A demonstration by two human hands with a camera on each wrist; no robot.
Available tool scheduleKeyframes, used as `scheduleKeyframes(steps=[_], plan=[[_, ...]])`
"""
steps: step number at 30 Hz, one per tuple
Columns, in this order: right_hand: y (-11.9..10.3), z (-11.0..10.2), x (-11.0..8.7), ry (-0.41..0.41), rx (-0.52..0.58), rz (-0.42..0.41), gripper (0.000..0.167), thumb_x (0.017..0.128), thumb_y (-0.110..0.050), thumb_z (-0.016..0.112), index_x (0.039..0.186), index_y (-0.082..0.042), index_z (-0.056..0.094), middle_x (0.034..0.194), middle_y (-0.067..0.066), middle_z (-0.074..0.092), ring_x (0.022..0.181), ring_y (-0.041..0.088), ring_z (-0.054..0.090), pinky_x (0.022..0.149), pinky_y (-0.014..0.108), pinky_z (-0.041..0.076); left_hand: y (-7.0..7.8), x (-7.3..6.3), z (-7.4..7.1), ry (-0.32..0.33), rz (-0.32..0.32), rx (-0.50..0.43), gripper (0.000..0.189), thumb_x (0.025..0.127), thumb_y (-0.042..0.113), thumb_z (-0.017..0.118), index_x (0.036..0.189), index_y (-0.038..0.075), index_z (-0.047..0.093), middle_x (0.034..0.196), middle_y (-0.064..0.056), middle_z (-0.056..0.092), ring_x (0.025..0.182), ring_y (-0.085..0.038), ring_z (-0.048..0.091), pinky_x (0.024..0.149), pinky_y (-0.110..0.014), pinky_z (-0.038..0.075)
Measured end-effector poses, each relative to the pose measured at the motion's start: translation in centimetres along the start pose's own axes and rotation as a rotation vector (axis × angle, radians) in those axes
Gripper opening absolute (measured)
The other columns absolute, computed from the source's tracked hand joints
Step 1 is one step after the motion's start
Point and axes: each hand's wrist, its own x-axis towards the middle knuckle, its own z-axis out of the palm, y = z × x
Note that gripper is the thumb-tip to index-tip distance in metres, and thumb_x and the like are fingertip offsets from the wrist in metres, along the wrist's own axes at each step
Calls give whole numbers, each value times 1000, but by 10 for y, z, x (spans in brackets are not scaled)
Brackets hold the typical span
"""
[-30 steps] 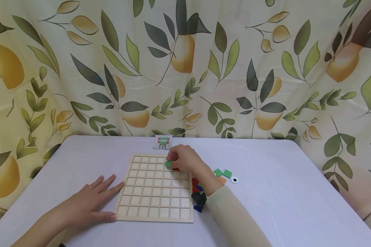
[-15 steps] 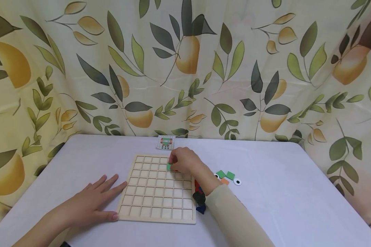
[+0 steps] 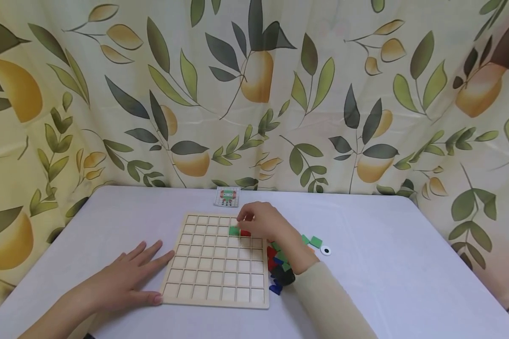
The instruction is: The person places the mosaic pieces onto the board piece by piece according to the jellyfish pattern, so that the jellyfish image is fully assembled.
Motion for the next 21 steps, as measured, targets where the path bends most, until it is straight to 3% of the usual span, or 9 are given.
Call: scheduleKeyframes(steps=[5,11,21], plan=[[22,-16,-17,47,91,36,17,95,-25,68,106,-14,73,98,-1,68,85,20,59,73,31,52,0,-1,0,2,11,-1,97,75,81,58,155,31,36,164,-15,24,147,-52,18,104,-79,21],[45,-36,-33,88,108,61,23,96,-26,66,112,-10,71,103,3,68,90,23,61,76,32,52,0,0,1,2,2,5,96,76,78,60,156,30,36,164,-15,24,147,-52,18,104,-79,21],[66,-50,-48,-24,32,140,25,93,-24,70,114,-10,70,100,5,66,92,23,57,74,32,51,0,-2,0,6,8,-4,96,75,80,59,156,31,36,164,-15,24,148,-51,17,105,-78,19]])
